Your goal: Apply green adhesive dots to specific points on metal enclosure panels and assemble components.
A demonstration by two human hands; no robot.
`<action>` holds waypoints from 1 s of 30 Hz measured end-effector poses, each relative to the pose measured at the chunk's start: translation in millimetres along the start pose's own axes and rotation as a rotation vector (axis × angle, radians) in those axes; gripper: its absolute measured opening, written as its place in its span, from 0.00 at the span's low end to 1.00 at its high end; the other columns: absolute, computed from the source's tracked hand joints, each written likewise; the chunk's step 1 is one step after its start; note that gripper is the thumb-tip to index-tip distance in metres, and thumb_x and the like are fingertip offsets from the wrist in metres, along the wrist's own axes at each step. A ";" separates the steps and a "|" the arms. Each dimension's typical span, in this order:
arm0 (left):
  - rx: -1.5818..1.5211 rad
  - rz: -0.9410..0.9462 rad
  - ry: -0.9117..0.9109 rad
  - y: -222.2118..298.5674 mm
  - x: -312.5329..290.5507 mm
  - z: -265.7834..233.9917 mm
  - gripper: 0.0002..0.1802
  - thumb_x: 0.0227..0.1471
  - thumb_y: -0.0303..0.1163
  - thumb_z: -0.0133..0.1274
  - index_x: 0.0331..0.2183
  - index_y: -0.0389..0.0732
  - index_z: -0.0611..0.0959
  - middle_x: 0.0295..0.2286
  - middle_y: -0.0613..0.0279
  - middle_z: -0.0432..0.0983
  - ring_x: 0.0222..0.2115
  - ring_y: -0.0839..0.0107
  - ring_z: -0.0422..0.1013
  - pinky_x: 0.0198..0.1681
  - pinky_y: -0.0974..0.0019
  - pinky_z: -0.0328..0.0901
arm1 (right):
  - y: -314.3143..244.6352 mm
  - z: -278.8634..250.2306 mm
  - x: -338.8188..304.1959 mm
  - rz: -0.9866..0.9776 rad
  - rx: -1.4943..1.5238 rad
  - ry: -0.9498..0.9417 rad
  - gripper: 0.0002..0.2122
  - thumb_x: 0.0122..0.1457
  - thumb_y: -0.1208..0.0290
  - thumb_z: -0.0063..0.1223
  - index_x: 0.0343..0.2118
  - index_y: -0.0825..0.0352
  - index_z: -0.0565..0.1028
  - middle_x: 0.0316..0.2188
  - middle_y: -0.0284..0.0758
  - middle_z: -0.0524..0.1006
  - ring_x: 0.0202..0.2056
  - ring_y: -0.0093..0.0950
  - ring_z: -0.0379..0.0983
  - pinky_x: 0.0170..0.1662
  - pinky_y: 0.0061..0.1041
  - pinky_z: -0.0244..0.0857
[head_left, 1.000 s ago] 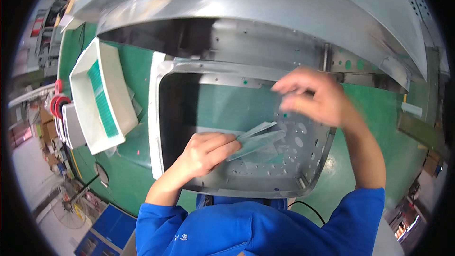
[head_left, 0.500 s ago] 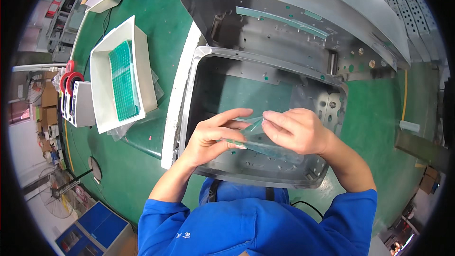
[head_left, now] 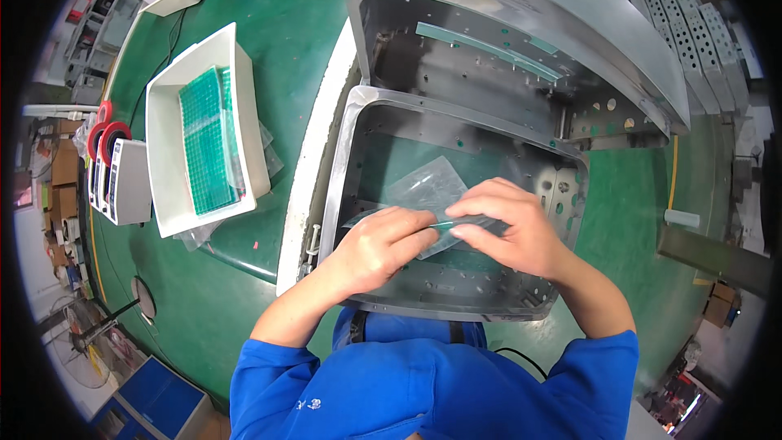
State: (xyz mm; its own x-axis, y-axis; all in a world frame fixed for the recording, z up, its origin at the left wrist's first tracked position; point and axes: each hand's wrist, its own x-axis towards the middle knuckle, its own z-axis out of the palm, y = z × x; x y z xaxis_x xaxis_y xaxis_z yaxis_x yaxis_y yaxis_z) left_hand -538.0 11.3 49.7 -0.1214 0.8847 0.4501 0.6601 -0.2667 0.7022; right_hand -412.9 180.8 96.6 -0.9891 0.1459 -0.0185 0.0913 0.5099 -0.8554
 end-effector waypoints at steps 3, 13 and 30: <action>0.065 0.056 0.000 -4.8 10.4 1.1 0.14 0.30 0.22 0.50 0.29 0.31 0.76 0.30 0.52 0.71 0.26 0.60 0.69 0.26 0.64 0.63 | 10.6 5.1 6.3 0.164 0.177 -0.030 0.05 0.46 0.73 0.54 0.27 0.64 0.75 0.26 0.33 0.74 0.30 0.30 0.68 0.33 0.27 0.61; 0.066 -0.044 0.001 -47.2 32.9 11.1 0.16 0.27 0.21 0.51 0.29 0.31 0.76 0.30 0.53 0.70 0.27 0.62 0.68 0.29 0.65 0.63 | 47.6 -5.0 41.3 0.143 0.070 0.016 0.03 0.44 0.72 0.55 0.25 0.61 0.75 0.24 0.26 0.75 0.29 0.26 0.67 0.39 0.26 0.54; -0.261 -0.465 0.028 -85.8 34.8 13.1 0.15 0.32 0.14 0.53 0.30 0.36 0.78 0.30 0.57 0.71 0.29 0.62 0.70 0.28 0.67 0.65 | 95.6 11.6 77.8 -0.670 -0.613 0.257 0.04 0.42 0.76 0.52 0.23 0.65 0.71 0.29 0.35 0.74 0.28 0.27 0.72 0.38 0.29 0.64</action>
State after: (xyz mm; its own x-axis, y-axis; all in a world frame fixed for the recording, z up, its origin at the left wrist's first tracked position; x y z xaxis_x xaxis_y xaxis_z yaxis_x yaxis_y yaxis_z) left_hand -589.2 69.9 -2.1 -0.3788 0.9228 0.0707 0.3262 0.0616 0.9433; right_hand -482.4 231.1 7.4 -0.8086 -0.1943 0.5554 -0.3704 0.9015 -0.2239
